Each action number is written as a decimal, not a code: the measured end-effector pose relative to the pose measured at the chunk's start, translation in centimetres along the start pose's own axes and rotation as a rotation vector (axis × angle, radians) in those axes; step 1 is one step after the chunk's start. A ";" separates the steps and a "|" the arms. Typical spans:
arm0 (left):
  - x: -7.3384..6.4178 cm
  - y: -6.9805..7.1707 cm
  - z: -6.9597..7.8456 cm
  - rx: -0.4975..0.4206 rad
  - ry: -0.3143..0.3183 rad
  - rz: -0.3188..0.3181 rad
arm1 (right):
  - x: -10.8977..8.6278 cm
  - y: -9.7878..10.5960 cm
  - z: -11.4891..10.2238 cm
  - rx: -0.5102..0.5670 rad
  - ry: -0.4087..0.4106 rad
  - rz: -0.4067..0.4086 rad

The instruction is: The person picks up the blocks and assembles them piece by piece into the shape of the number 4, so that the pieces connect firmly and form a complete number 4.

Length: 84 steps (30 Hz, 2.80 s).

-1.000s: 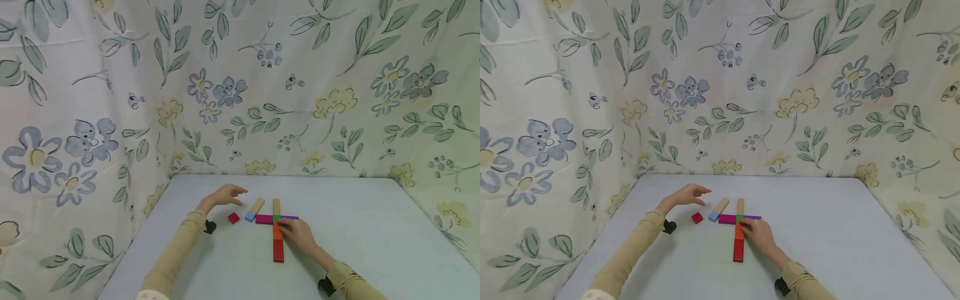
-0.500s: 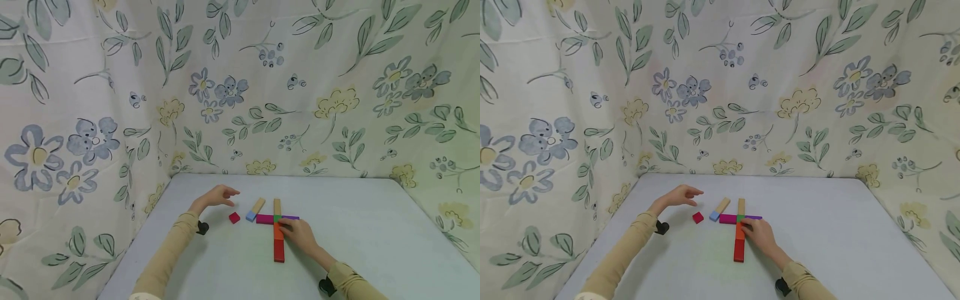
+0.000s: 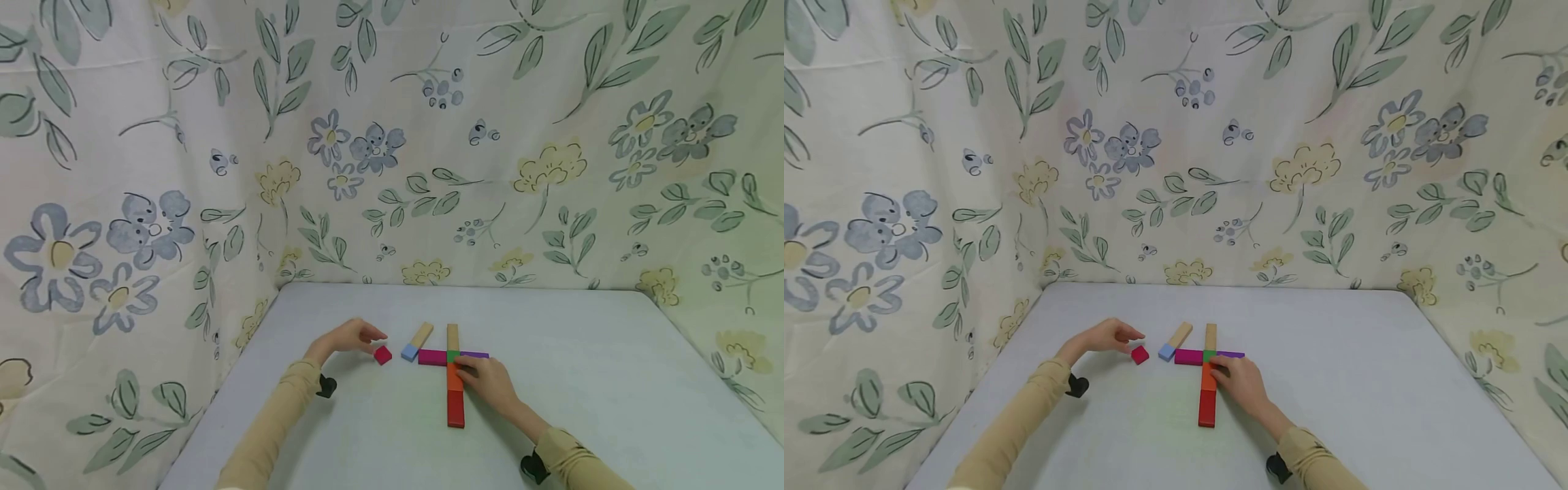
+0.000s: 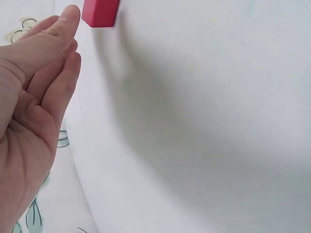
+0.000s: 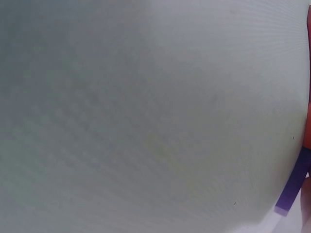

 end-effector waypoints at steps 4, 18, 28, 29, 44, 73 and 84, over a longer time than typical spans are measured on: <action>0.0 -0.6 -0.8 -0.006 -0.002 0.004 | 0.0 0.0 0.1 0.002 -0.004 0.001; 0.3 -1.5 -1.4 -0.007 -0.038 0.007 | -0.1 0.2 -0.2 -0.014 0.014 0.020; 0.4 -1.5 -1.4 -0.004 -0.069 0.018 | -0.2 0.2 -0.3 0.004 0.017 0.020; 0.4 -1.5 -1.4 -0.005 -0.071 0.021 | -0.2 0.2 -0.3 0.010 0.012 0.017; 0.8 -0.1 -0.1 -0.045 -0.016 0.113 | -0.1 0.0 0.2 -0.012 0.027 0.016; 6.5 2.2 5.3 -0.062 -0.091 0.249 | -0.2 0.0 0.2 -0.044 0.120 0.076; 8.9 2.1 4.8 -0.060 -0.062 0.311 | 0.0 -0.4 0.5 -0.012 0.042 0.028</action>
Point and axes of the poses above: each hand's wrist, its own x-axis towards the middle knuckle, its own y-axis out of the back of the hand, z = x × y, the point moved 5 cm from there along x, towards the middle knuckle, and after that the axes turned 11 degrees about -z, right-handed, at the moved point
